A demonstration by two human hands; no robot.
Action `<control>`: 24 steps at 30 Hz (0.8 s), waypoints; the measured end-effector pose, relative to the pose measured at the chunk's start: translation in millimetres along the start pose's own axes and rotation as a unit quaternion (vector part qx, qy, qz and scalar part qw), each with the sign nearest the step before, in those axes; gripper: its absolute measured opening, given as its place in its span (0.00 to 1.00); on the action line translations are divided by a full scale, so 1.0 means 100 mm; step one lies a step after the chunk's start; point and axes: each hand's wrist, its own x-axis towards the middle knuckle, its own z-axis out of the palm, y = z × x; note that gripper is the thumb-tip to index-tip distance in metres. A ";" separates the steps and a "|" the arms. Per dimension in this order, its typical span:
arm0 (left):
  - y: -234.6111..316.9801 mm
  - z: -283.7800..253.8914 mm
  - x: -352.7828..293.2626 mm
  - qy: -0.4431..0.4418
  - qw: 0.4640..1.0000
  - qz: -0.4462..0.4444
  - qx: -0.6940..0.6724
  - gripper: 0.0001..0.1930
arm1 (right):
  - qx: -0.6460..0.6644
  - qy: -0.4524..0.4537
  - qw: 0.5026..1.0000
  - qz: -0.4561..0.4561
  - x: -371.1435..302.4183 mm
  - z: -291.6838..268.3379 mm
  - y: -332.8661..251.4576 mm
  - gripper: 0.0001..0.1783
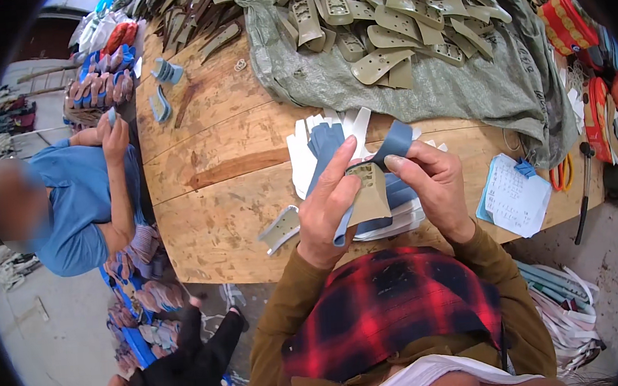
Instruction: The person assembles sandals by inserting a beige sole piece into a blue upper part. They repeatedly pick up a sole, align it with the upper, and press it into place, then place the assembled unit on a growing stack on the table.
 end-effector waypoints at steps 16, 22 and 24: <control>0.02 0.04 0.02 -0.023 0.993 -0.043 0.109 0.14 | -0.024 -0.018 0.999 0.012 0.13 0.00 -0.01 0.13; 0.06 0.05 0.06 -0.044 0.984 -0.061 0.162 0.19 | -0.035 0.008 0.999 -0.012 0.05 0.04 0.00 0.13; 0.03 0.07 0.07 -0.037 0.979 -0.039 0.198 0.16 | -0.036 0.012 0.999 -0.012 0.03 0.03 0.01 0.13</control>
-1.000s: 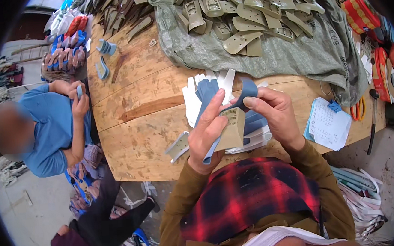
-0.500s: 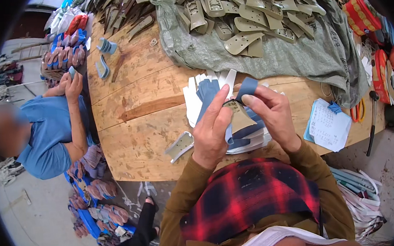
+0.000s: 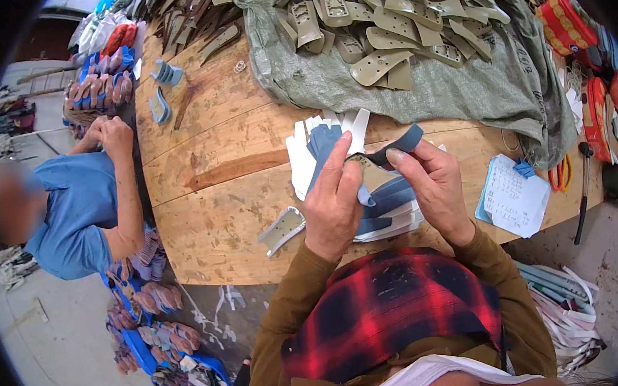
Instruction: The person assembles sandals by inserting a beige sole piece into a blue upper part. They repeatedly pick up a sole, align it with the upper, and press it into place, then place the assembled unit on a growing stack on the table.
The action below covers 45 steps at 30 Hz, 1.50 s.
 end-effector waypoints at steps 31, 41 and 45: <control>0.10 0.01 0.01 -0.040 0.994 -0.025 0.103 0.16 | 0.064 -0.015 0.998 -0.021 0.02 -0.09 -0.09 0.12; 0.08 0.11 0.05 -0.031 0.995 -0.036 0.084 0.19 | 0.033 0.060 0.996 -0.048 -0.10 0.06 -0.11 0.14; 0.20 0.05 0.16 -0.008 0.991 -0.132 -0.019 0.13 | 0.052 0.041 0.996 -0.067 -0.07 -0.06 -0.28 0.16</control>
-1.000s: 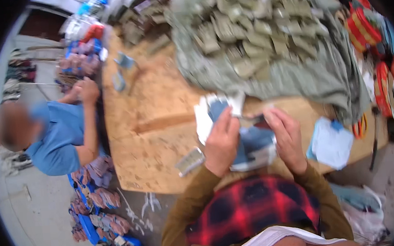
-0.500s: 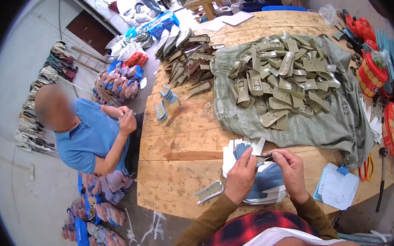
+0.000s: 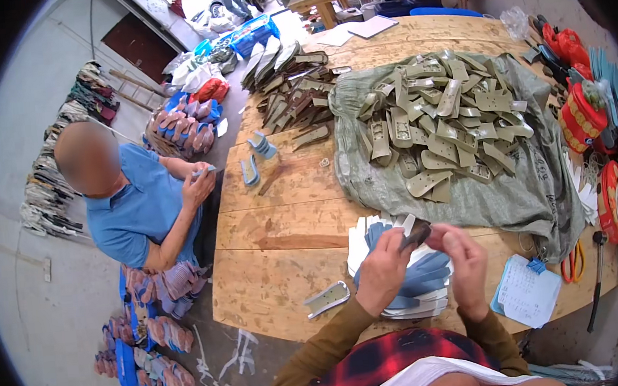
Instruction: The person assembles sandals by inserting a beige sole piece into a blue upper part. They repeatedly pick up a sole, align it with the upper, and press it into place, then place the assembled unit on a growing stack on the table.
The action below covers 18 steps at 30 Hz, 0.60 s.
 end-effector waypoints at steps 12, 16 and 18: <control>0.06 -0.25 -0.04 -0.219 0.960 -0.088 -0.153 0.15 | 0.057 -0.147 0.981 0.115 0.29 -0.13 0.22 0.06; 0.04 -0.41 -0.04 -0.211 0.968 -0.085 -0.110 0.16 | 0.139 -0.081 0.982 0.102 0.39 -0.04 0.16 0.08; -0.03 -0.60 -0.03 -0.190 0.963 -0.150 -0.118 0.16 | 0.182 -0.036 0.981 0.063 0.47 -0.05 0.13 0.09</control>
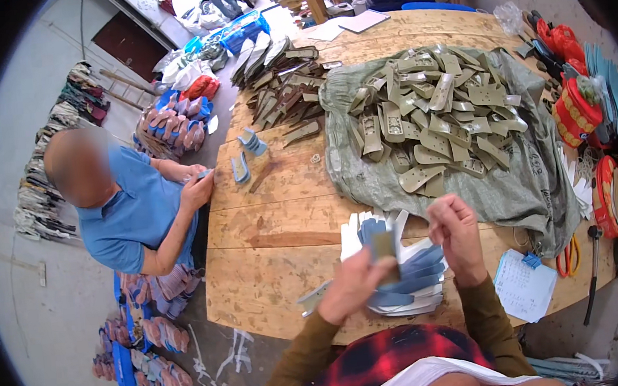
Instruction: The person assembles sandals by inserting a beige sole piece into a blue upper part. They repeatedly pick up a sole, align it with the upper, and press it into place, then place the assembled unit on a growing stack on the table.
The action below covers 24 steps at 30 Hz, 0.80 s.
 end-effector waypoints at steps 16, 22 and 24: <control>-1.05 -0.47 -0.21 0.333 0.898 0.092 0.274 0.22 | -0.548 -0.218 0.789 -0.173 -0.40 -0.31 0.40 0.10; -0.86 0.01 -0.39 0.238 0.970 0.000 0.050 0.11 | -0.544 -0.295 0.766 -0.175 -0.49 -0.04 0.58 0.11; -0.91 0.06 -0.44 0.217 0.973 -0.077 -0.028 0.11 | -0.564 -0.301 0.746 -0.186 -0.54 0.05 0.64 0.12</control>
